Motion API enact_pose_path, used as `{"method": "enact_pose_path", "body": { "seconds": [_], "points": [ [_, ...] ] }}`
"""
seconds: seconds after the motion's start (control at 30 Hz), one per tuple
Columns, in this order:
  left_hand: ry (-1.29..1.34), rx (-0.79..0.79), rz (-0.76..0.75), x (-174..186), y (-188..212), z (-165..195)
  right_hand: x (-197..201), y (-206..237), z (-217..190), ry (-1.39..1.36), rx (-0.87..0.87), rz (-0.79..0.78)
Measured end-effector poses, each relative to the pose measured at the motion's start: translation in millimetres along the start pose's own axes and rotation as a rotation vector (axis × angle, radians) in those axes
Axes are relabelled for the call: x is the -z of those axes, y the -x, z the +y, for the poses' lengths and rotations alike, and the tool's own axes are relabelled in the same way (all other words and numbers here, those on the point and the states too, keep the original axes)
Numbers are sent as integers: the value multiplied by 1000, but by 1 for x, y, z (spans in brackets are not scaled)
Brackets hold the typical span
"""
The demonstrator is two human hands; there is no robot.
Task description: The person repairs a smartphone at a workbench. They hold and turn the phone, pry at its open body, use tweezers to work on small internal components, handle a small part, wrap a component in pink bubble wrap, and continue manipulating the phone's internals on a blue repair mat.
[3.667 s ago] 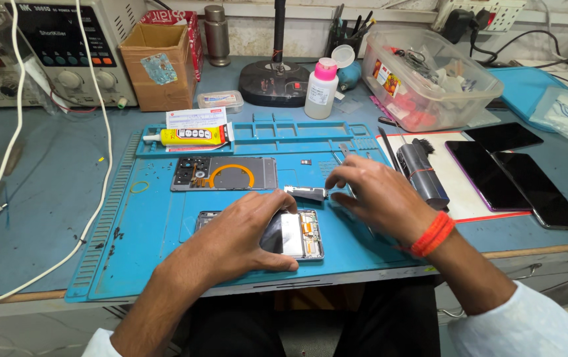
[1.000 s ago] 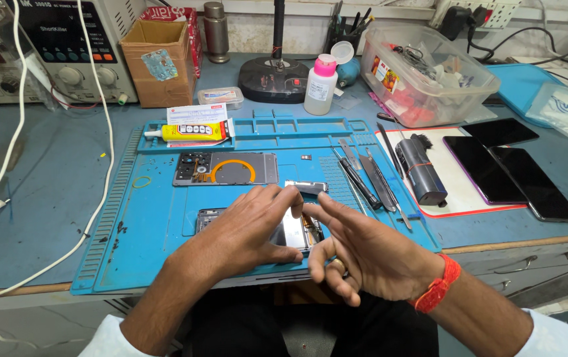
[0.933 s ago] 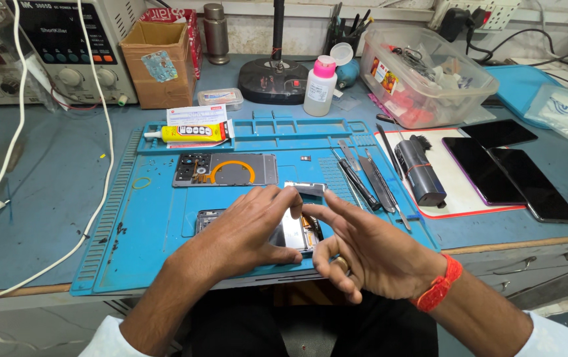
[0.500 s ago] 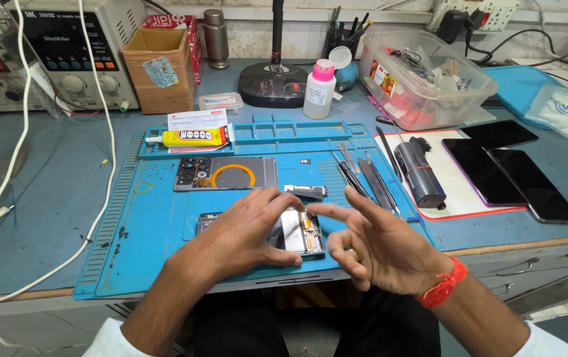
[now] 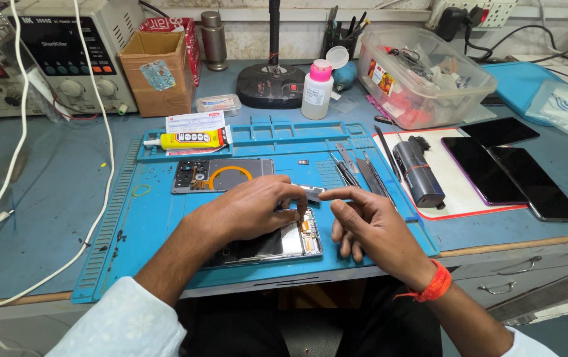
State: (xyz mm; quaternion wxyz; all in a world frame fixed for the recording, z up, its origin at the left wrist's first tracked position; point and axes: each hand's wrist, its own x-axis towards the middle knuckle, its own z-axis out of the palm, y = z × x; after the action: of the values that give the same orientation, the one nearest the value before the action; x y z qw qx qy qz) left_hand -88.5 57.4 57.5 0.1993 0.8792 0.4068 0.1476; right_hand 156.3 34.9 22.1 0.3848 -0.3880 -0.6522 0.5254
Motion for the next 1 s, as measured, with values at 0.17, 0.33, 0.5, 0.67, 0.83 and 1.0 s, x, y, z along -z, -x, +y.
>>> {"method": "enact_pose_path", "body": {
  "seconds": [0.17, 0.33, 0.5, 0.67, 0.83, 1.0],
  "points": [
    [-17, -29, -5, 3, -2, -3, 2, 0, 2, -17, -9, 4],
    [-42, -94, 9, 6, -1, -5, 2, -1, 2, -38, 2, -3],
    [-131, -159, 41, 4, 0, -9, 3, 0, 2, -32, -14, 5],
    [-218, -345, 108, 0, -1, -17, 4, 0, 3, -49, -9, 5],
    [-290, -439, 84, -2, -6, -22, 5, 1, 4, -47, 4, 8],
    [-318, -492, 37, 0, -13, -21, 5, 1, 4, -60, 16, -4]
  ]
}}
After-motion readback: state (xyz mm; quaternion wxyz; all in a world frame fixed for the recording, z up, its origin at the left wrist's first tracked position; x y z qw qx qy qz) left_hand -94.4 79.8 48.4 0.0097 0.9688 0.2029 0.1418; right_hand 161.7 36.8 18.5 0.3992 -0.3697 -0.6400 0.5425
